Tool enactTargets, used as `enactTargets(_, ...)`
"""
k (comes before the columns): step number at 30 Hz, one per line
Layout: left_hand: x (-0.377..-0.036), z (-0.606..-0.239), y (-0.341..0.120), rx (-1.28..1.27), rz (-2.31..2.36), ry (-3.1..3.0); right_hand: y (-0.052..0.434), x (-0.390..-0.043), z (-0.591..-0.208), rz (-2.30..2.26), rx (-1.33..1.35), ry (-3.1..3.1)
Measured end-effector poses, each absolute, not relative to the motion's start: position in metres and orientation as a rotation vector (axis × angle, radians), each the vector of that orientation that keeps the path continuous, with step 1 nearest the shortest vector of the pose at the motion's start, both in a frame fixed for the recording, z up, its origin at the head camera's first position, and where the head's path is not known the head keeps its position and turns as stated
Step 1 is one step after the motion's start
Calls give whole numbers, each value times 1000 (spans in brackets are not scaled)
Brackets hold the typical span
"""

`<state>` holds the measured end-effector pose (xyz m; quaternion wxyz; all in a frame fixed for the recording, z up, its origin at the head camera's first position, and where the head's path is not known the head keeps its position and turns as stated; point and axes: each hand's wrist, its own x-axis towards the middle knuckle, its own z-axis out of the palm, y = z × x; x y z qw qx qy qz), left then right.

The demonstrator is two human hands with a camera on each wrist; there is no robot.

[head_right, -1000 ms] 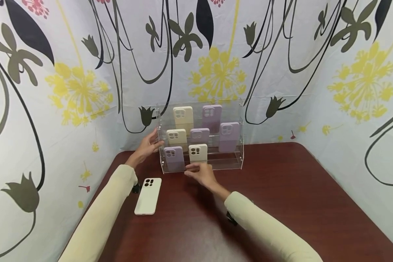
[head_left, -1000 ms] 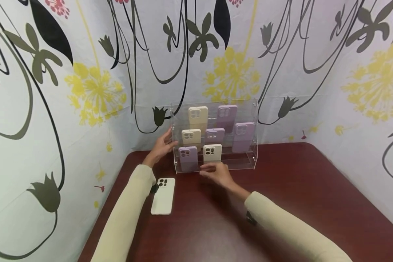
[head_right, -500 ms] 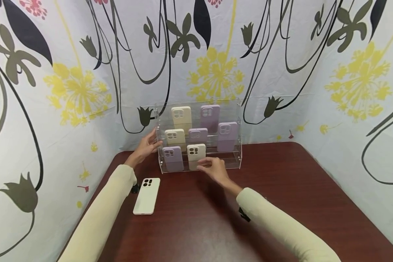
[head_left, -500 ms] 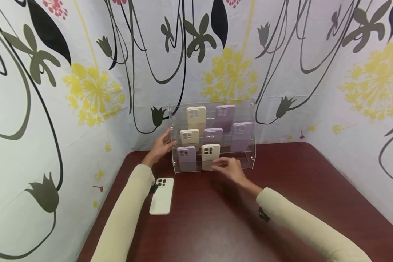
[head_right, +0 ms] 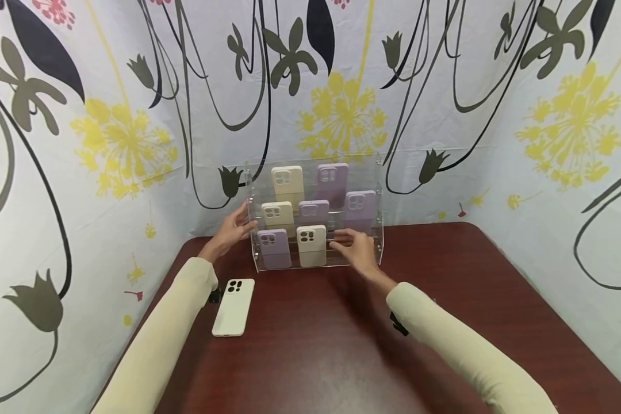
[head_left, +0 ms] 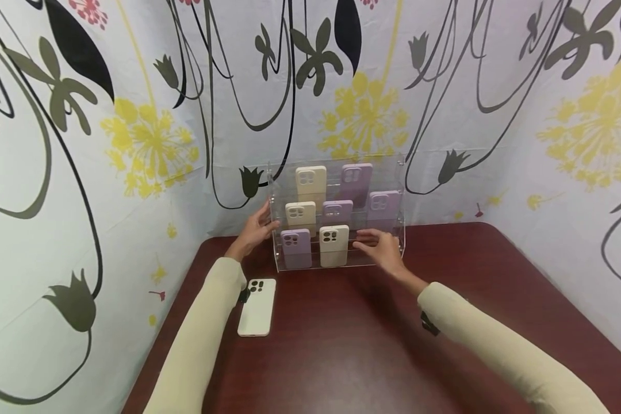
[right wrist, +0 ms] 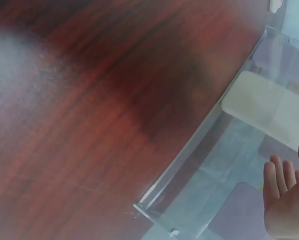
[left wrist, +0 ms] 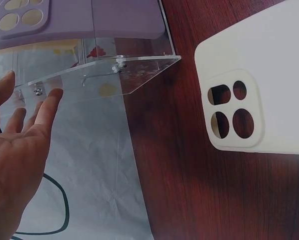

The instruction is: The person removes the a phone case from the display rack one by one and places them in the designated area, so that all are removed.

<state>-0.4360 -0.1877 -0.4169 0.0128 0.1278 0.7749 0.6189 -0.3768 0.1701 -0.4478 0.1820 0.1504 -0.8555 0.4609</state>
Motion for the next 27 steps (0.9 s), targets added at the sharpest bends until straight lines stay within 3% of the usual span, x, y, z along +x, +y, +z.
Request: enactTargets(27, -437, -419, -187, 391, 1966, 2395, 151, -392, -433, 1317, 484, -2373)
